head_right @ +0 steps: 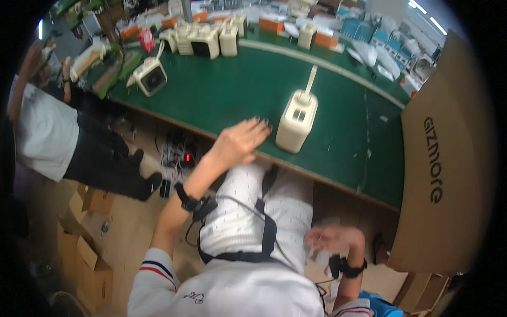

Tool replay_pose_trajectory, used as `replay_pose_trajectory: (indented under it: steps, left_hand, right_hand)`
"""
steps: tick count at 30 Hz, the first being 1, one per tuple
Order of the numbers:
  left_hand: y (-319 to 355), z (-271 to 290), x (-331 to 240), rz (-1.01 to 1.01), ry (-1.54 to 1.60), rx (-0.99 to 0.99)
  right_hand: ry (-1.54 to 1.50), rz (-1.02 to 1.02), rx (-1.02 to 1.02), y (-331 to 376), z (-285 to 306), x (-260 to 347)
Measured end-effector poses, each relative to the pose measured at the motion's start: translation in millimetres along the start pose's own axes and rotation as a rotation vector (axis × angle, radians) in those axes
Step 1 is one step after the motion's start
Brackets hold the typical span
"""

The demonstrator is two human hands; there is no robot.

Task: Testing the functionality and buttons of small radio-like electronic devices on a factory workbench.

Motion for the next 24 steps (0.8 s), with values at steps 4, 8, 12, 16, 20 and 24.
replay_pose_trajectory:
  steps: [4, 8, 12, 16, 20, 24]
  left_hand:
    - [-3, 5, -9, -0.068, -0.004, 0.078]
    - [-7, 11, -10, -0.092, -0.054, 0.183]
    - [-24, 27, -3, -0.202, -0.077, 0.45]
    - [-55, 70, 40, -0.168, 0.294, 0.868]
    - [-126, 93, 87, 0.024, 0.251, 0.84]
    - [-194, 64, 139, 0.114, 0.796, 0.349]
  right_hand:
    - [0.363, 0.311, -0.319, 61, -9, 135]
    - [0.491, 0.446, -1.057, 87, 26, 185]
    - [0.688, 0.29, -1.427, 99, 67, 213]
    - [0.678, 0.143, -1.461, 102, 121, 228]
    - [0.616, -0.074, -1.242, 102, 186, 208]
    - [0.538, -0.394, -0.715, 68, 250, 186]
Point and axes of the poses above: each hand's wrist, its own y-axis away from the middle knuckle, its own z-axis out of the back of the hand, x = y × z, the point moved 3 cm from there along -y, towards the middle knuckle, and after that the axes turned 10 degrees about x, right-handed, at the moved point
